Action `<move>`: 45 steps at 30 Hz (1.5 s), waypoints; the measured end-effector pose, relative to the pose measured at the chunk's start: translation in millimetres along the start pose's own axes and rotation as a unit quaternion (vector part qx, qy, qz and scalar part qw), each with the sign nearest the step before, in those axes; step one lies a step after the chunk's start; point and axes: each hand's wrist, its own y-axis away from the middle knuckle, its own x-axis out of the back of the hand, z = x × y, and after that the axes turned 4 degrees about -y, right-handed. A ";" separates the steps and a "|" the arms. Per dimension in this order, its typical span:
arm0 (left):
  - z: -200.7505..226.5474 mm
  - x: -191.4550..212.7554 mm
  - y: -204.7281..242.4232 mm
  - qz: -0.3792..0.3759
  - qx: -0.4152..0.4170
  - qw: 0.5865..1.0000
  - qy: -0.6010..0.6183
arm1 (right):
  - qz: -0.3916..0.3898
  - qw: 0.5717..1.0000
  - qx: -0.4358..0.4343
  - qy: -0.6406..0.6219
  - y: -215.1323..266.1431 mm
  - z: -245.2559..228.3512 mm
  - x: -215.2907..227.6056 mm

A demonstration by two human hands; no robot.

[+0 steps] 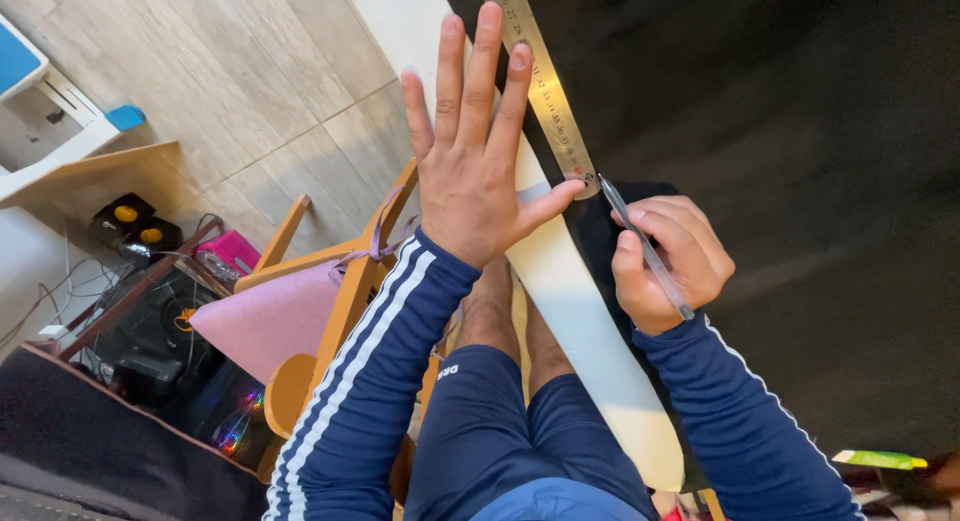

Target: Marking lines on a piece of black leather using a metal ruler and a pen

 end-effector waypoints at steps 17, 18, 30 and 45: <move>0.5 -0.6 -0.6 -0.007 0.018 1.000 0.018 | -0.037 0.999 0.009 0.020 -1.2 0.2 1.5; 0.5 -0.4 -0.7 -0.003 0.016 1.000 0.022 | -0.037 0.999 0.003 0.019 -2.0 -0.6 1.5; -1.8 5.2 1.3 -0.001 0.004 1.000 -0.005 | -0.072 0.996 -0.045 -0.011 -59.2 -25.9 -9.9; -3.7 0.9 0.3 0.044 0.001 0.997 0.061 | -0.062 0.997 -0.030 0.021 -111.6 -25.4 -48.3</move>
